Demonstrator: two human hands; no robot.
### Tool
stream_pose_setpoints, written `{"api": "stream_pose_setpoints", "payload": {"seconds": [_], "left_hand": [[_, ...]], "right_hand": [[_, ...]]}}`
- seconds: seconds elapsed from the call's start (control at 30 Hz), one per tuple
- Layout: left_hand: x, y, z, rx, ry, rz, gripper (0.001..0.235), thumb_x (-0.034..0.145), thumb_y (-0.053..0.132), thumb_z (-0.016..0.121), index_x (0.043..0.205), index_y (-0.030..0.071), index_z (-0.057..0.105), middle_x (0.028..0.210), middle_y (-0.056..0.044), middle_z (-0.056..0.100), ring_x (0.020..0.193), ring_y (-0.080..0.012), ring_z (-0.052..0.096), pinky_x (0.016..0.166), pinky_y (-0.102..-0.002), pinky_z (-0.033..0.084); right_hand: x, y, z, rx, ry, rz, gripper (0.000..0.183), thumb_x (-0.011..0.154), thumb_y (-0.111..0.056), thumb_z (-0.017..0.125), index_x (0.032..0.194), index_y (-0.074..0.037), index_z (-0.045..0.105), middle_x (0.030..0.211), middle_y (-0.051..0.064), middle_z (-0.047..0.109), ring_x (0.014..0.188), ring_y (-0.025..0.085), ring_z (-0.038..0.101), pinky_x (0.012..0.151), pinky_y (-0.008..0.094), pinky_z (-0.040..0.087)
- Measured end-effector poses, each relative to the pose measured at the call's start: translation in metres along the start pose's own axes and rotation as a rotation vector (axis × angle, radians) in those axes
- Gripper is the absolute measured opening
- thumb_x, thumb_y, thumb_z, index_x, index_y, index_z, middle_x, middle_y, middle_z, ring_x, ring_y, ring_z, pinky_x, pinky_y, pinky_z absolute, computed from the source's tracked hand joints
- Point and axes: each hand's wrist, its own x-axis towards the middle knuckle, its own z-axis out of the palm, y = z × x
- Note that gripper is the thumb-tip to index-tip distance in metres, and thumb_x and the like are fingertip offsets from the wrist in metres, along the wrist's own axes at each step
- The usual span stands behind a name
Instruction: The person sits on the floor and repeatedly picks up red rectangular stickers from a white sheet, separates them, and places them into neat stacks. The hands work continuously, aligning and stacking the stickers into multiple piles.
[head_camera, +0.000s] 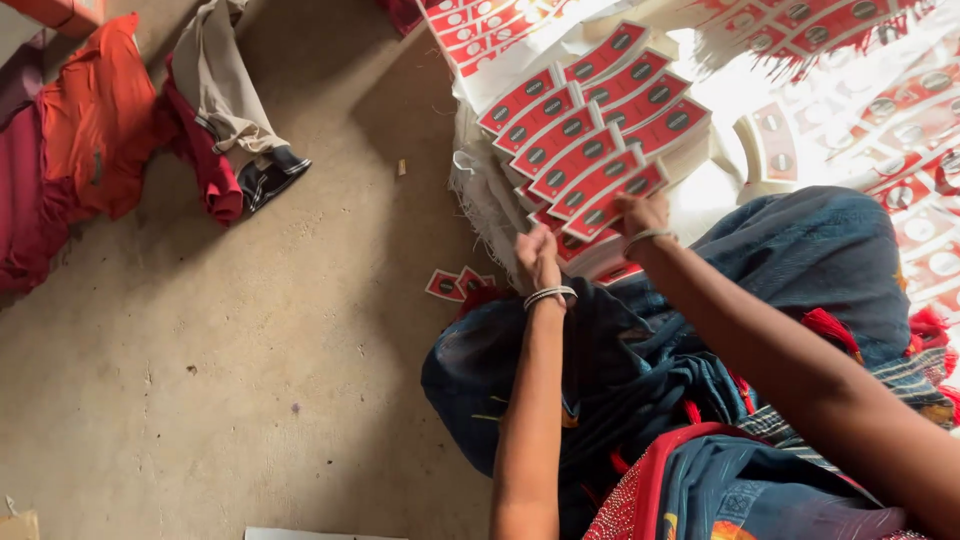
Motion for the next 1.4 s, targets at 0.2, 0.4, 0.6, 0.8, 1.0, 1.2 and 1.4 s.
{"api": "stream_pose_setpoints", "payload": {"seconds": [0.2, 0.4, 0.6, 0.8, 1.0, 1.2, 1.4], "left_hand": [[0.012, 0.081, -0.028, 0.128, -0.127, 0.427, 0.042, 0.104, 0.029, 0.056, 0.139, 0.007, 0.061, 0.149, -0.017, 0.056, 0.141, -0.0293, 0.051, 0.117, -0.041, 0.042], [0.042, 0.058, 0.076, 0.477, -0.548, 0.8, 0.052, 0.106, 0.046, 0.05, 0.144, 0.01, 0.057, 0.149, -0.019, 0.056, 0.149, -0.037, 0.041, 0.12, -0.052, 0.028], [0.076, 0.044, 0.12, 0.602, -0.892, 0.24, 0.065, 0.095, 0.073, 0.053, 0.105, 0.012, 0.074, 0.098, -0.01, 0.075, 0.104, -0.0298, 0.07, 0.102, -0.051, 0.053], [0.086, -0.001, 0.137, 0.644, -0.588, 0.462, 0.035, 0.087, 0.052, 0.065, 0.088, 0.019, 0.075, 0.081, -0.002, 0.073, 0.097, -0.0263, 0.067, 0.104, -0.054, 0.036], [0.081, -0.02, 0.149, 0.613, -0.47, 0.61, 0.011, 0.081, 0.028, 0.068, 0.087, 0.022, 0.075, 0.083, 0.003, 0.075, 0.096, -0.0255, 0.065, 0.096, -0.05, 0.04], [0.073, 0.035, 0.123, 0.404, -0.791, 0.121, 0.027, 0.091, 0.049, 0.071, 0.086, 0.022, 0.073, 0.064, 0.008, 0.061, 0.068, -0.0109, 0.055, 0.072, -0.038, 0.046], [0.093, 0.006, 0.142, 0.451, -0.797, 0.154, 0.025, 0.099, 0.044, 0.066, 0.101, 0.022, 0.079, 0.081, -0.001, 0.061, 0.076, -0.0213, 0.049, 0.072, -0.044, 0.038]], "right_hand": [[0.021, -0.069, -0.091, -0.265, -0.443, 0.054, 0.034, 0.091, -0.009, 0.07, 0.123, 0.001, 0.065, 0.115, 0.015, 0.071, 0.098, 0.026, 0.074, 0.087, 0.044, 0.061], [0.018, -0.087, -0.139, -0.231, -0.539, 0.307, 0.034, 0.098, -0.017, 0.066, 0.12, 0.008, 0.064, 0.111, 0.019, 0.072, 0.099, 0.031, 0.072, 0.088, 0.048, 0.059], [0.008, -0.095, -0.107, 0.068, -0.643, 0.365, 0.038, 0.09, -0.02, 0.067, 0.124, -0.003, 0.065, 0.114, 0.012, 0.074, 0.101, 0.02, 0.075, 0.091, 0.041, 0.059], [0.007, -0.12, -0.09, -0.41, -0.469, -0.063, 0.038, 0.086, -0.014, 0.078, 0.119, 0.002, 0.066, 0.102, 0.013, 0.075, 0.085, 0.02, 0.073, 0.075, 0.039, 0.06], [-0.004, -0.099, -0.114, -0.671, -0.384, -0.383, 0.028, 0.09, -0.012, 0.076, 0.114, 0.0, 0.07, 0.1, 0.012, 0.076, 0.087, 0.018, 0.073, 0.072, 0.035, 0.062], [0.036, -0.118, -0.109, -0.545, -0.552, -0.094, 0.028, 0.089, -0.012, 0.077, 0.114, -0.001, 0.073, 0.102, 0.013, 0.077, 0.09, 0.018, 0.073, 0.079, 0.031, 0.06], [0.024, -0.162, -0.068, -1.113, -0.409, -0.331, 0.03, 0.089, -0.01, 0.076, 0.117, -0.004, 0.07, 0.097, 0.012, 0.075, 0.085, 0.02, 0.072, 0.074, 0.035, 0.059]]}}
